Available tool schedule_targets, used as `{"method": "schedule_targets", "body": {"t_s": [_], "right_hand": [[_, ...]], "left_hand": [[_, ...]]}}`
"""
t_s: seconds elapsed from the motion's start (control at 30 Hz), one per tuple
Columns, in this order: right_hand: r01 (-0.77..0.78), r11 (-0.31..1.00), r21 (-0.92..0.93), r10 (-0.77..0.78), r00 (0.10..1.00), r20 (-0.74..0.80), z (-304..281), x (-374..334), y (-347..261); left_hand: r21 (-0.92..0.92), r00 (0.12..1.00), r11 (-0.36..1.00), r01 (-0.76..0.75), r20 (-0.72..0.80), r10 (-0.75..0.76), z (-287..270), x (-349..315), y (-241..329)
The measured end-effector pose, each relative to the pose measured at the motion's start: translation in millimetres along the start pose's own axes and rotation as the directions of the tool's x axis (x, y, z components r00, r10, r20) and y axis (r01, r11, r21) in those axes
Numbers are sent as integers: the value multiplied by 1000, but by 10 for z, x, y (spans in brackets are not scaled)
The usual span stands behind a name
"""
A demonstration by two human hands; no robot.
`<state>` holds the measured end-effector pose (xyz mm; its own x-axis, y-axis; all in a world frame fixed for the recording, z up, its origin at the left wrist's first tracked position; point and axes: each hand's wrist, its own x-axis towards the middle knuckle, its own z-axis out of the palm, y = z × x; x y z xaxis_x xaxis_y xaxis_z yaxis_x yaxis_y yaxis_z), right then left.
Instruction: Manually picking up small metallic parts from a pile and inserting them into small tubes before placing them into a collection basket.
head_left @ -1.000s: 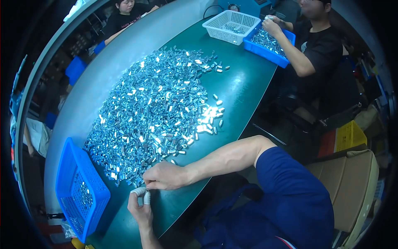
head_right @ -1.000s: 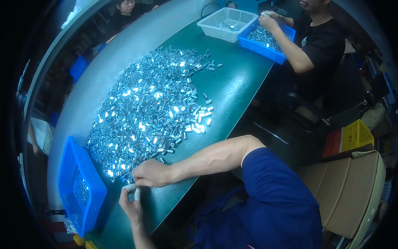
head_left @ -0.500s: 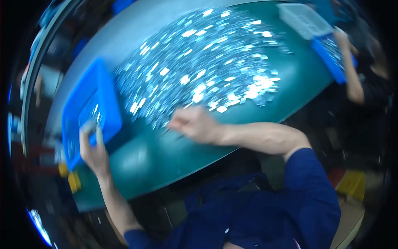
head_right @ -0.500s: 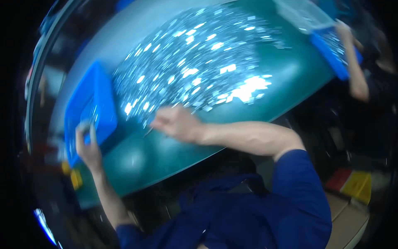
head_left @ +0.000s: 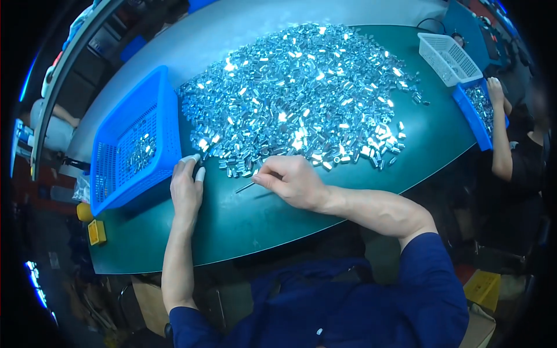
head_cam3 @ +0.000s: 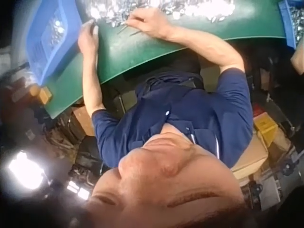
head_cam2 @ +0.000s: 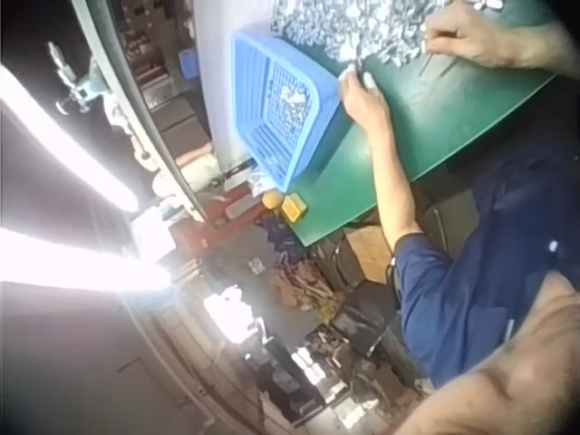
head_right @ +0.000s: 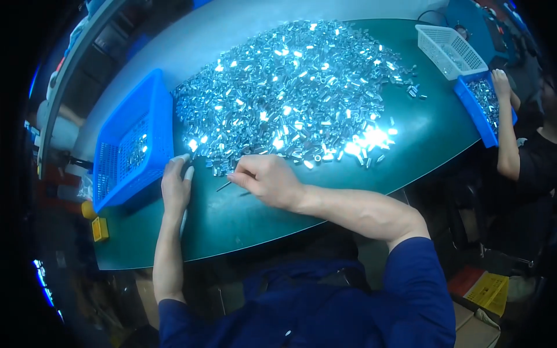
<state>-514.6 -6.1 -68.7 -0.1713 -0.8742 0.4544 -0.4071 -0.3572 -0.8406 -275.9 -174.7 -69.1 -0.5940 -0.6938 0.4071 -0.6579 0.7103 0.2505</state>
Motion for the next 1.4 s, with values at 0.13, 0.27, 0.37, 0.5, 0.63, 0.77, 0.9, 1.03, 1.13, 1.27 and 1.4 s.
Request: {"method": "schedule_targets", "body": {"t_s": [0.13,0.27,0.37,0.5,0.63,0.77,0.9,1.03,1.13,1.27,1.4], "right_hand": [[-32,999,22,32,999,12,-80,23,-83],[-64,998,8,64,996,56,-54,-3,-76],[-57,998,17,56,998,34,-35,-5,-51],[-52,999,-13,52,998,-27,-49,75,-35],[-119,993,20,119,993,-18,-29,73,-29],[-96,995,25,96,995,-19,-25,48,-23],[-54,998,15,54,998,-28,-31,29,-41],[-96,995,-24,95,995,-39,-79,32,-64],[-132,991,-11,132,991,-28,-93,38,-39],[-95,995,-2,95,995,9,-13,47,9],[-78,997,-30,79,995,53,-45,51,0]], "left_hand": [[-29,998,999,35,44,-33,-90,-74,109],[-91,999,995,31,22,-29,-134,-203,178],[-115,1000,993,-4,30,8,-190,-224,155],[-381,999,924,29,27,-20,-214,-279,395],[-520,997,853,41,77,-1,-235,-354,677],[-521,996,853,33,85,13,-231,-338,759],[-525,996,850,42,87,5,-184,-327,763],[-526,996,850,35,85,12,-200,-285,804],[-524,996,852,8,76,37,-231,-244,813],[-480,993,875,-62,59,103,-243,-231,824],[-438,987,889,-134,22,160,-225,-248,840]]}}
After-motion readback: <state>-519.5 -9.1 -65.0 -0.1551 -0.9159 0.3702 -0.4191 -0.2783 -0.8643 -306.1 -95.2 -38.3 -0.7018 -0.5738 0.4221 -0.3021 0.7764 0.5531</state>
